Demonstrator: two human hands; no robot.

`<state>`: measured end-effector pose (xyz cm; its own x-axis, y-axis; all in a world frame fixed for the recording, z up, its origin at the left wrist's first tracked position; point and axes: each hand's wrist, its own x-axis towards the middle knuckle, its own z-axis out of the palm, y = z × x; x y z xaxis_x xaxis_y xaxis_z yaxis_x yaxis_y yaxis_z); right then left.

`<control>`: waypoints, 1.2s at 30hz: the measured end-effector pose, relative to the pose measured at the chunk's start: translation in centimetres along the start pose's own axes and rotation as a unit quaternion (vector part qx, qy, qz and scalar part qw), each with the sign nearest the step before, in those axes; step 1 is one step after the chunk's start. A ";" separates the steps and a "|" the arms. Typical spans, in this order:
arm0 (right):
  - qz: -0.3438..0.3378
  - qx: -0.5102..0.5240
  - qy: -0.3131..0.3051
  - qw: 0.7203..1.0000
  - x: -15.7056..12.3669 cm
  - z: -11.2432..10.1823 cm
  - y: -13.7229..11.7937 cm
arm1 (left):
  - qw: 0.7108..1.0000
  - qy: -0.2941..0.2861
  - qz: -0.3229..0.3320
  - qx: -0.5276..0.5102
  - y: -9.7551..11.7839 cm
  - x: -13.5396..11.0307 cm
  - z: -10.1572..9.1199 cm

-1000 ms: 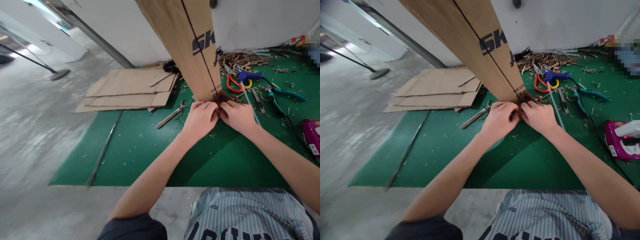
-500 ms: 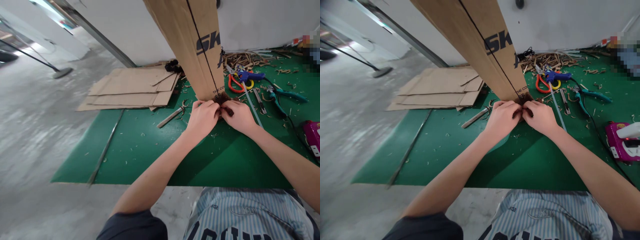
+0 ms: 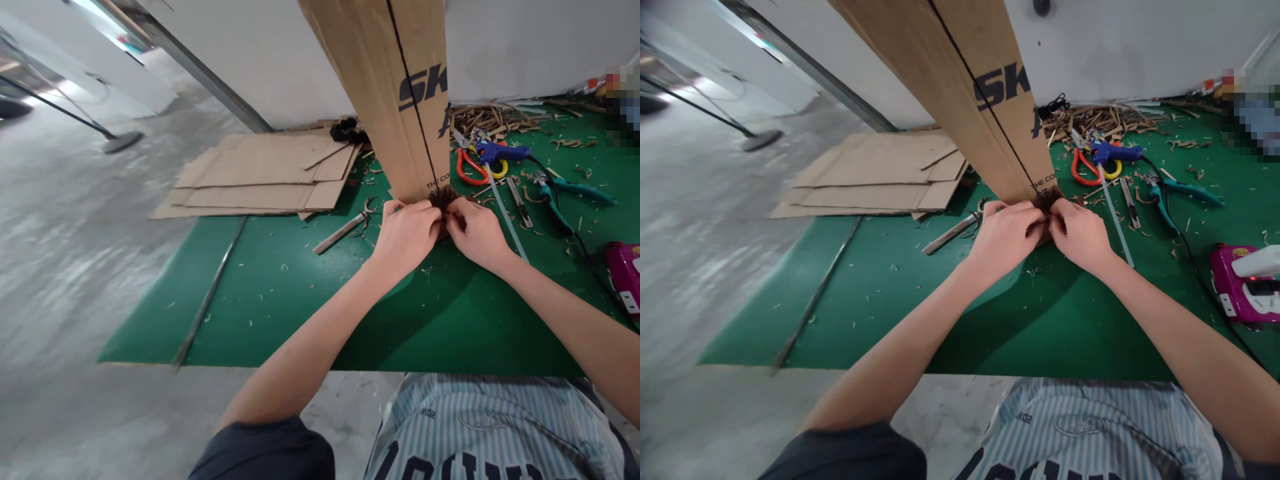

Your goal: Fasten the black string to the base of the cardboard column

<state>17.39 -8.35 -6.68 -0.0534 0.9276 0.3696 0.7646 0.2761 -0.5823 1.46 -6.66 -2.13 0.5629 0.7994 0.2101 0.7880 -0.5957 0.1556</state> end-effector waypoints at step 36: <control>-0.035 0.171 -0.050 0.983 0.5 -0.6 0.0 | 0.998 0.047 -0.001 0.042 -0.2 -0.6 0.8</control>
<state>17.75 -8.00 -6.05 -0.1749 0.9188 0.3537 0.4973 0.3925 -0.7737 1.21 -6.97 -3.02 0.5390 0.7872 0.2997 0.8092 -0.5827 0.0754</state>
